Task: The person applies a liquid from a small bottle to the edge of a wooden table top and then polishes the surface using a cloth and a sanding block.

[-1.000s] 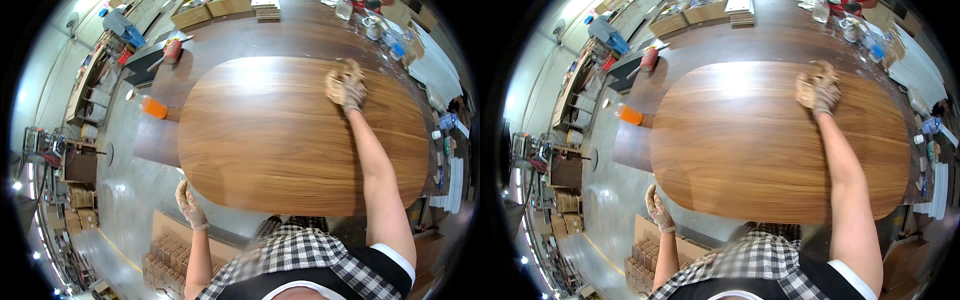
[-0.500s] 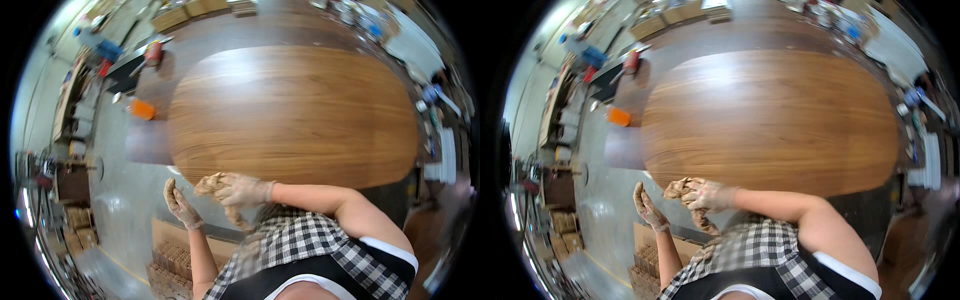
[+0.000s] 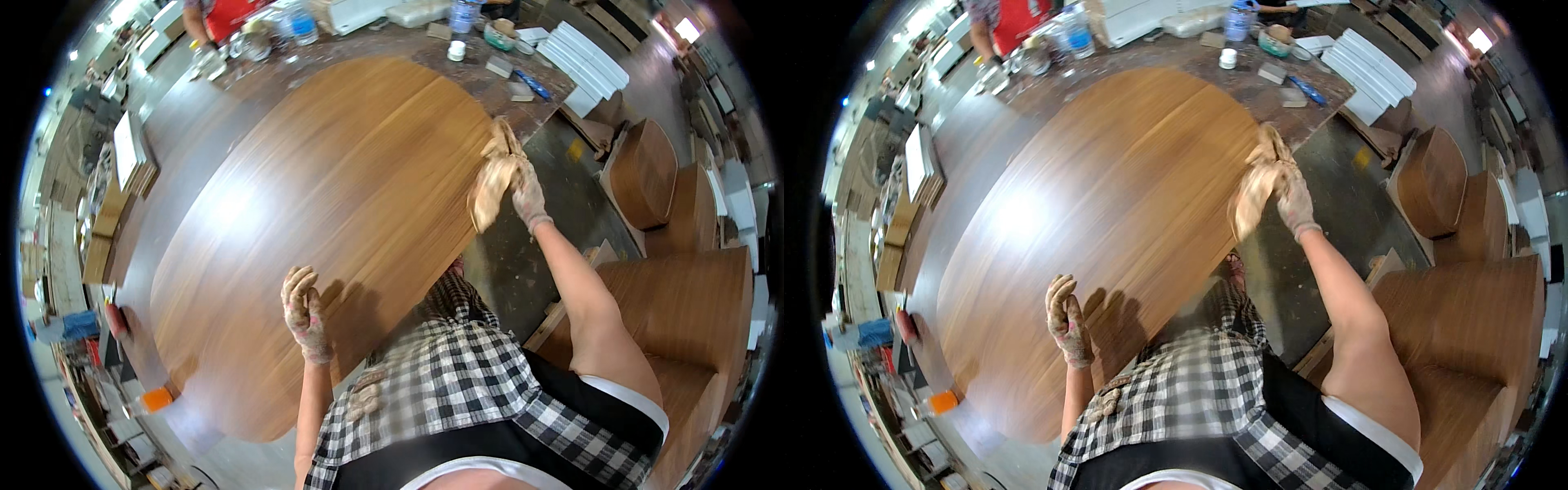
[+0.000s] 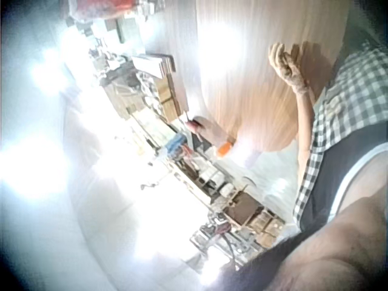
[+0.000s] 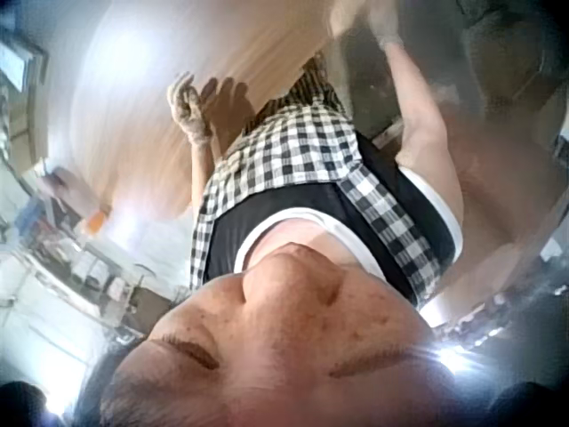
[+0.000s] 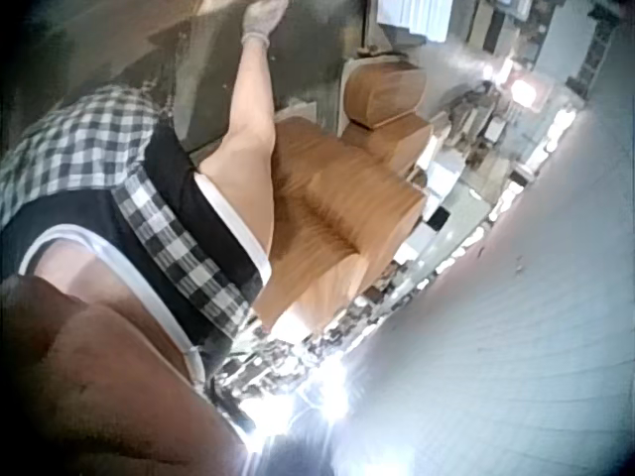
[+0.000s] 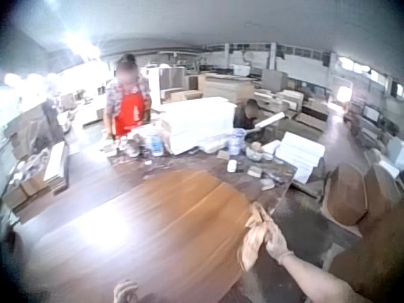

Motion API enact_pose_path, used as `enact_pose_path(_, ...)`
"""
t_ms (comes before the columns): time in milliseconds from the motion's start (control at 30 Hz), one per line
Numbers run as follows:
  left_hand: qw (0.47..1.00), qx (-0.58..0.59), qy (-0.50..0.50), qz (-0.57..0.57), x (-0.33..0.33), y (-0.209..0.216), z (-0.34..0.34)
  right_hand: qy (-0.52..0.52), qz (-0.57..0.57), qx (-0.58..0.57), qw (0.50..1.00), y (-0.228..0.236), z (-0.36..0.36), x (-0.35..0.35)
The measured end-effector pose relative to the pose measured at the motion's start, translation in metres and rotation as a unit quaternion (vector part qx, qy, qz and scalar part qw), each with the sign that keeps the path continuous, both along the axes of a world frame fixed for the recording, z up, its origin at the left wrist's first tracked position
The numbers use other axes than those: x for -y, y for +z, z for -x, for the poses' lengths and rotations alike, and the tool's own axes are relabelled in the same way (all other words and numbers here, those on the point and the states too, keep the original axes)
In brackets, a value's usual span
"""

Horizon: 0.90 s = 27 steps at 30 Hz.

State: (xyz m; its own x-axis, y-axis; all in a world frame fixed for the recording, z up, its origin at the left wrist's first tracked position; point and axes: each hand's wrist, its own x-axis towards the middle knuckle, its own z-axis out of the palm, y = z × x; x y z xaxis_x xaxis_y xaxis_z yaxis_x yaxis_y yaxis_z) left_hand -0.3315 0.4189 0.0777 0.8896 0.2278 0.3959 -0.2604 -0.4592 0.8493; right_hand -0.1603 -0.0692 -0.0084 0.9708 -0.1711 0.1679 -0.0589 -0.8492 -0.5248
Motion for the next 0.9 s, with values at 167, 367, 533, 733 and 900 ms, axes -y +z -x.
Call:
enact_pose_path(167, 0.998, -0.005, -0.059, -0.022, 0.093, 0.003, -0.08, -0.006, -0.246, 0.135, 0.96, 0.039, -0.034, 0.038)
enact_pose_path(367, 0.968, -0.019, -0.234, -0.094, 0.266, 0.035, -0.199, 0.344, -0.261, -0.071, 0.899, 0.098, -0.067, -0.024)
enact_pose_path(533, 0.974, -0.055, -0.048, -0.213, 0.236, 0.02, -0.263, 0.454, -0.332, -0.119, 0.819, 0.106, -0.164, -0.004)
enact_pose_path(733, 0.961, -0.056, 0.212, -0.17, 0.116, -0.017, -0.278, 0.028, -0.023, 0.247, 0.968, 0.113, -0.369, 0.119)
enact_pose_path(900, 0.925, -0.06, 0.274, -0.257, 0.105, -0.073, -0.28, 0.022, 0.087, 0.139, 0.986, 0.084, -0.458, 0.116)
